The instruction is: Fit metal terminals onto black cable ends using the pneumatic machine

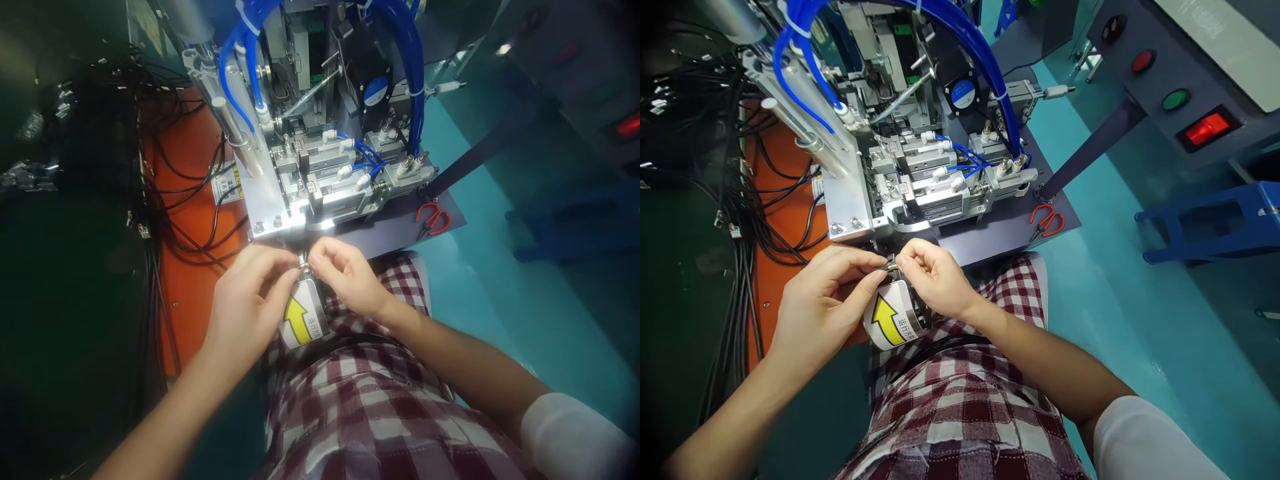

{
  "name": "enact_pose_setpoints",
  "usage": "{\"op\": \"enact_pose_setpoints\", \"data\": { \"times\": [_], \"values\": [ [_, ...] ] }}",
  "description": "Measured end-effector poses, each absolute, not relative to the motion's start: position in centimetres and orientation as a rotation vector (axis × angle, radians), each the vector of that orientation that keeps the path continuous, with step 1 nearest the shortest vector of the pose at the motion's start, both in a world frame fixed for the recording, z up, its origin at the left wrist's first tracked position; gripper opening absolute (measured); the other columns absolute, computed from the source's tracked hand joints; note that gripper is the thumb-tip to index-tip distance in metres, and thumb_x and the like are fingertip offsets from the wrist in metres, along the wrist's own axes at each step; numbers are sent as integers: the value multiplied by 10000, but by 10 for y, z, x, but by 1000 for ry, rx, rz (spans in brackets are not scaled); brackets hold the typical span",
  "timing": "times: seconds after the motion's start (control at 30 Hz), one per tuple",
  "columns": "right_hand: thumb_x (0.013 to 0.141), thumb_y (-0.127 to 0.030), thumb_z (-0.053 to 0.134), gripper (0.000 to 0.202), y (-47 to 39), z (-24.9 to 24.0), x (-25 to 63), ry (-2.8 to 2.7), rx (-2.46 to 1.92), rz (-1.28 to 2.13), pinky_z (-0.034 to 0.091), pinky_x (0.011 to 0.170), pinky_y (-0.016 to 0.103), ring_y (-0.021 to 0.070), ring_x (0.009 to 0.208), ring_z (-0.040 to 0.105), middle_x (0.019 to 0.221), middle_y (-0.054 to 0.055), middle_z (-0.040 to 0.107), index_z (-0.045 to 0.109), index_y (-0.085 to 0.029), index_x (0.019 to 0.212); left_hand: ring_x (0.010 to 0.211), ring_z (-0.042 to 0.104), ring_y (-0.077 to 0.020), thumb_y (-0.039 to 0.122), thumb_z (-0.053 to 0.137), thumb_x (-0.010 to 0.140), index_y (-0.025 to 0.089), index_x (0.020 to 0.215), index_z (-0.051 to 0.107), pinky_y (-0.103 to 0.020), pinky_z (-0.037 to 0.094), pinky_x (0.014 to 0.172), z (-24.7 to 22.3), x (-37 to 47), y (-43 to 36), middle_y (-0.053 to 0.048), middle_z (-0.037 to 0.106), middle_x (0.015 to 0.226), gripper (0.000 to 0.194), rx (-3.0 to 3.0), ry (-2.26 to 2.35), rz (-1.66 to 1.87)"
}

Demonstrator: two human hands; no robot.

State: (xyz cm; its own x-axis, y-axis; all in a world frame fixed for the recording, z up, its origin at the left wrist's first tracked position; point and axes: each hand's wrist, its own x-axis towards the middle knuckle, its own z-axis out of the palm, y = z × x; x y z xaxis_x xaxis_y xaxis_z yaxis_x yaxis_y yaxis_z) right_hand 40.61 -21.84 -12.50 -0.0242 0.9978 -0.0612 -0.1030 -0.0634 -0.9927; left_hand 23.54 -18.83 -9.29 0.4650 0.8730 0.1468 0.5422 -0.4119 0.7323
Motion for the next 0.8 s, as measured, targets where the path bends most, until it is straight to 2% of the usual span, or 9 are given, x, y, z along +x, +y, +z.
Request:
{"op": "enact_pose_setpoints", "data": {
  "times": [0.1,0.27,0.57,0.8],
  "values": [
    [921,-340,568,255,-221,-133,405,-1033,-1168,1375,293,522,248,92,553,341,636,-59,404,468,-198,733,821,597,-133,144,548,948,172,969,648,-250,474,736,-100,232,-188,-20,626,877,106,2331,1034,698],
    [911,-387,593,296,-223,-142,402,-995,-1216,1426,270,496,248,87,529,319,607,-69,391,457,-205,721,747,538,-130,102,560,932,177,1028,652,-261,445,664,-109,223,-188,-7,553,832,153,2498,984,684],
    [910,-388,572,281,-210,-144,400,-1030,-1266,1339,323,529,251,97,570,374,625,-57,412,474,-205,721,757,596,-132,125,529,942,204,1080,685,-229,464,615,-113,225,-180,-28,593,880,223,2525,1035,714],
    [904,-362,567,254,-207,-148,400,-1032,-1278,1345,336,524,251,98,570,388,629,-51,427,490,-199,725,764,611,-142,121,540,928,164,1090,723,-236,467,621,-119,224,-180,-50,618,889,248,2515,1071,690]
  ]
}}
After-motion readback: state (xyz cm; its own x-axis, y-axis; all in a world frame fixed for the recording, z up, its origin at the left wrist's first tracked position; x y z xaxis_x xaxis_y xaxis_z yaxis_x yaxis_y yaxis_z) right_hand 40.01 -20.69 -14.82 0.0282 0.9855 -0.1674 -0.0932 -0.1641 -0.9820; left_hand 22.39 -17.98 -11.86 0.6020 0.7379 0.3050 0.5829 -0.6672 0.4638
